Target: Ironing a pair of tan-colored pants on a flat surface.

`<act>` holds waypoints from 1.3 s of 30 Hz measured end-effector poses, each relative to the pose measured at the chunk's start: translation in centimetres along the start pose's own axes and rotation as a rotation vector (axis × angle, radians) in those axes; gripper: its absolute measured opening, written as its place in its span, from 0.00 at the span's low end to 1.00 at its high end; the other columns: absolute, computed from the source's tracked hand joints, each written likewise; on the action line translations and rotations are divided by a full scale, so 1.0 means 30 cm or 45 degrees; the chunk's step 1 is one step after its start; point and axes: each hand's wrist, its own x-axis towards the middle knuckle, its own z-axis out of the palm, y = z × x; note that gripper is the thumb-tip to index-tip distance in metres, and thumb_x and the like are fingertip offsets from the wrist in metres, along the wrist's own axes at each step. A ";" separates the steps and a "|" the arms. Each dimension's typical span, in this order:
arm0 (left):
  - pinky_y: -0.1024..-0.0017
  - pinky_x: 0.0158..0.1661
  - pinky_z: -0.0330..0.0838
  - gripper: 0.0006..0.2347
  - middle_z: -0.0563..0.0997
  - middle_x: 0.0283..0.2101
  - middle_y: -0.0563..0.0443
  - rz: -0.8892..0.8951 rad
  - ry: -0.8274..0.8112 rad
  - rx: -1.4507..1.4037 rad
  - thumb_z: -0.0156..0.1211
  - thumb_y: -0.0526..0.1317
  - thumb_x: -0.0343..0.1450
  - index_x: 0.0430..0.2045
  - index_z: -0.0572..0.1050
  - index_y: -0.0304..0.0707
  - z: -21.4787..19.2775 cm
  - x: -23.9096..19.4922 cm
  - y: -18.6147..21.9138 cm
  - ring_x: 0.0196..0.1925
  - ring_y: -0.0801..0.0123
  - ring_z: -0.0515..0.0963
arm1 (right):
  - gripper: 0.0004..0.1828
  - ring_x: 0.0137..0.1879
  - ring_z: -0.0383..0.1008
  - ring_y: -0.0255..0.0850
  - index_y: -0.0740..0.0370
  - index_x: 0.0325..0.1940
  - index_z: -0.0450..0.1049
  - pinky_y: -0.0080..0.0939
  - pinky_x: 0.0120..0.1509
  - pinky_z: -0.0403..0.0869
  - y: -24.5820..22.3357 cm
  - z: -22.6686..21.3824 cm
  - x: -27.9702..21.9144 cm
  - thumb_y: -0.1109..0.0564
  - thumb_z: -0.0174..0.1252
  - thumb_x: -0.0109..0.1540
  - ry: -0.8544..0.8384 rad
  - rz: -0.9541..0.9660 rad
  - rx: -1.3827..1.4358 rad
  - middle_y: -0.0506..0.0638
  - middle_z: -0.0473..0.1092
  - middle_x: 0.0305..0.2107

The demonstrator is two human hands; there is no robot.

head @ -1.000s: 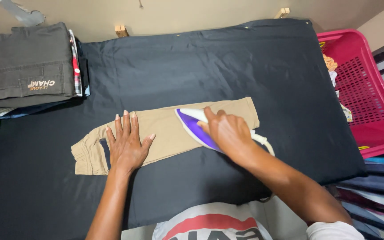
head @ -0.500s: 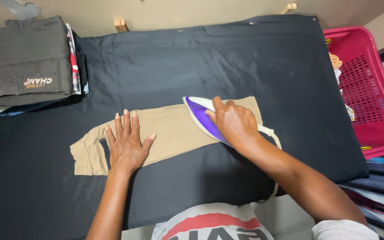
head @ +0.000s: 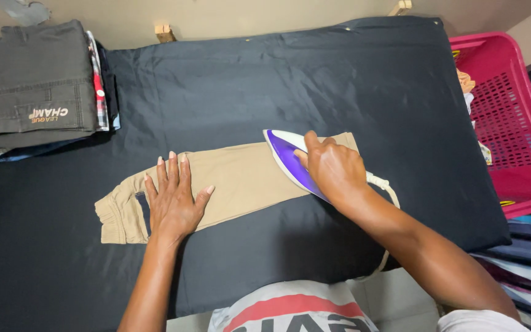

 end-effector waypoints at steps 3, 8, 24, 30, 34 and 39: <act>0.42 0.69 0.31 0.38 0.49 0.76 0.37 -0.003 -0.021 0.005 0.46 0.63 0.72 0.71 0.53 0.35 -0.001 0.003 -0.001 0.79 0.46 0.41 | 0.24 0.21 0.76 0.53 0.63 0.36 0.69 0.50 0.22 0.73 0.011 -0.015 0.005 0.38 0.61 0.63 -0.009 0.008 -0.005 0.59 0.72 0.18; 0.42 0.70 0.32 0.38 0.49 0.77 0.37 0.009 0.003 0.024 0.46 0.63 0.72 0.72 0.53 0.35 -0.004 0.002 0.007 0.79 0.46 0.41 | 0.24 0.22 0.77 0.53 0.64 0.36 0.69 0.50 0.22 0.74 0.026 -0.017 0.015 0.38 0.59 0.65 -0.053 0.019 -0.039 0.59 0.72 0.19; 0.43 0.70 0.31 0.38 0.48 0.77 0.37 -0.017 -0.014 0.009 0.47 0.63 0.71 0.72 0.52 0.36 -0.013 0.001 0.011 0.79 0.46 0.41 | 0.24 0.25 0.79 0.54 0.64 0.37 0.70 0.52 0.24 0.75 0.118 -0.016 0.006 0.39 0.58 0.65 -0.088 0.091 -0.071 0.59 0.74 0.22; 0.43 0.69 0.31 0.38 0.49 0.76 0.36 0.017 0.005 0.001 0.47 0.62 0.71 0.72 0.52 0.34 -0.010 0.005 0.004 0.78 0.45 0.41 | 0.24 0.25 0.79 0.54 0.64 0.40 0.70 0.52 0.23 0.76 0.119 -0.069 0.000 0.38 0.56 0.66 -0.194 0.122 -0.111 0.60 0.74 0.22; 0.43 0.70 0.31 0.38 0.49 0.76 0.37 -0.009 -0.013 0.001 0.47 0.62 0.71 0.72 0.53 0.35 -0.012 0.004 0.010 0.79 0.46 0.41 | 0.25 0.26 0.79 0.54 0.64 0.41 0.70 0.53 0.25 0.76 0.174 -0.045 -0.003 0.37 0.56 0.67 -0.236 0.152 -0.154 0.60 0.74 0.22; 0.42 0.70 0.31 0.37 0.50 0.76 0.36 0.006 0.012 0.026 0.47 0.62 0.72 0.71 0.54 0.34 -0.005 0.002 0.004 0.79 0.45 0.42 | 0.24 0.27 0.79 0.57 0.63 0.42 0.72 0.55 0.25 0.76 0.223 -0.048 -0.017 0.37 0.56 0.66 -0.161 0.179 -0.143 0.61 0.74 0.23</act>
